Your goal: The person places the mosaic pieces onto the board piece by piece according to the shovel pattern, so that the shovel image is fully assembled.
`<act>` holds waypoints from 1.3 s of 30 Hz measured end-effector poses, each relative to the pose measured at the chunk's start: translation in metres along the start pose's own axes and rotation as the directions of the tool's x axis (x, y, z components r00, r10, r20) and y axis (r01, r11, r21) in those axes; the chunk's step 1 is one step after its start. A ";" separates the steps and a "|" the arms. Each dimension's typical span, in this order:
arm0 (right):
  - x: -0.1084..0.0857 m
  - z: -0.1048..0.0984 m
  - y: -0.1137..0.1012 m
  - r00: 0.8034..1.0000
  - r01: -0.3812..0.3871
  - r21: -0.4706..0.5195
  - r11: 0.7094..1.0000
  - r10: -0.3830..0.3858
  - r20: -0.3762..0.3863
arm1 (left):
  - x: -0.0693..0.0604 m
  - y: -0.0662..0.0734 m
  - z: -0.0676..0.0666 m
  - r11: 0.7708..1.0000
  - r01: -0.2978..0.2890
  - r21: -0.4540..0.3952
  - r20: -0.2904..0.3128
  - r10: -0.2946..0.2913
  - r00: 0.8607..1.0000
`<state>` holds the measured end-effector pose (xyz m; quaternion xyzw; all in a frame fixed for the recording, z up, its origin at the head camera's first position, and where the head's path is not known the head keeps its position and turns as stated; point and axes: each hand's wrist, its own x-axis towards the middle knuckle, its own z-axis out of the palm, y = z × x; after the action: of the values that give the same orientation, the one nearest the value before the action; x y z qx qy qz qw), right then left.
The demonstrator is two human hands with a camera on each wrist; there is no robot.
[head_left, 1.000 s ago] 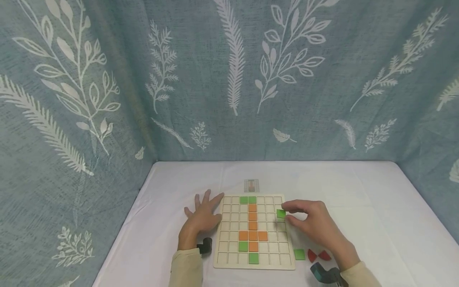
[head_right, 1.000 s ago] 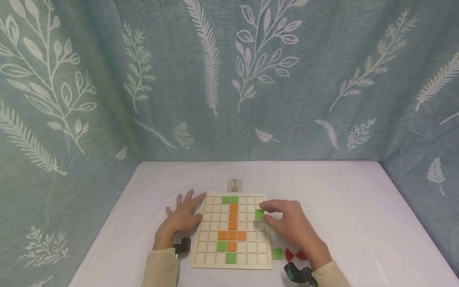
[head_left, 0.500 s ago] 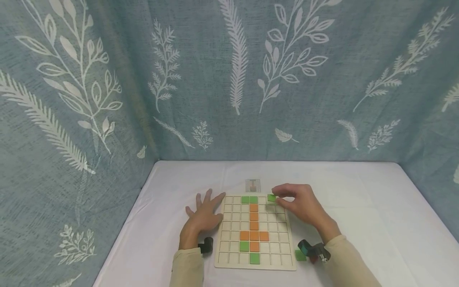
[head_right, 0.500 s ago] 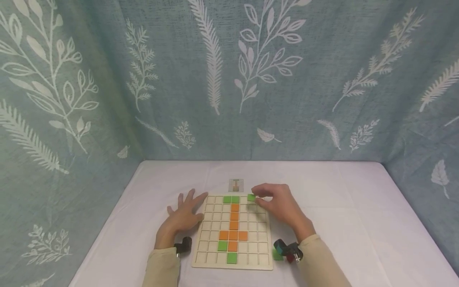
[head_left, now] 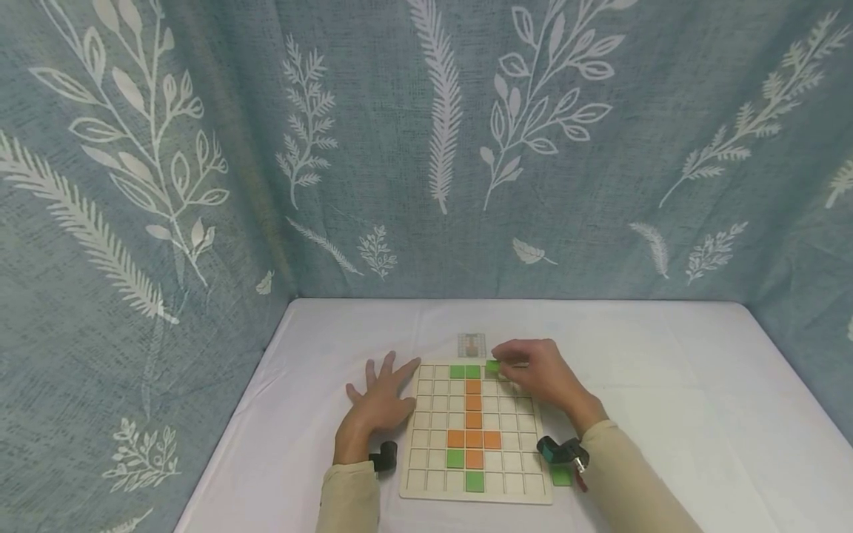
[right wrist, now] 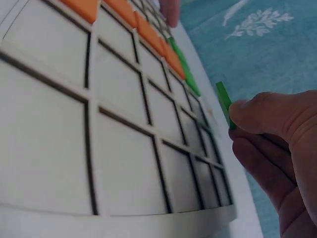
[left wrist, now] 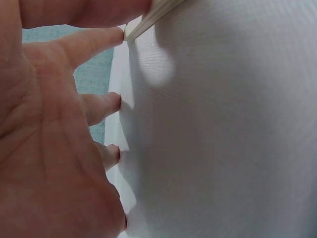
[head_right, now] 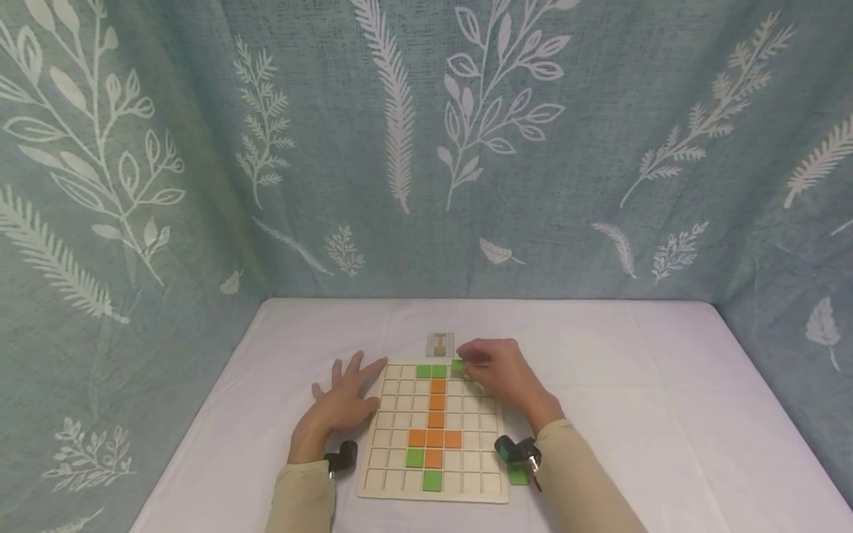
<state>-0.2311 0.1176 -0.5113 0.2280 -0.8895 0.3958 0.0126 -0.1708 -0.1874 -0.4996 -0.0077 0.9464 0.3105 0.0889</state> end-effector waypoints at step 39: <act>-0.042 -0.015 0.001 0.994 0.065 -0.061 0.996 -0.070 -0.088 | 0.002 0.003 0.000 1.000 0.004 0.009 -0.006 -0.004 1.000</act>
<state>-0.1964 0.1453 -0.5100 0.2394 -0.8909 0.3790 0.0727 -0.1728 -0.1848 -0.4986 -0.0100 0.9480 0.3060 0.0869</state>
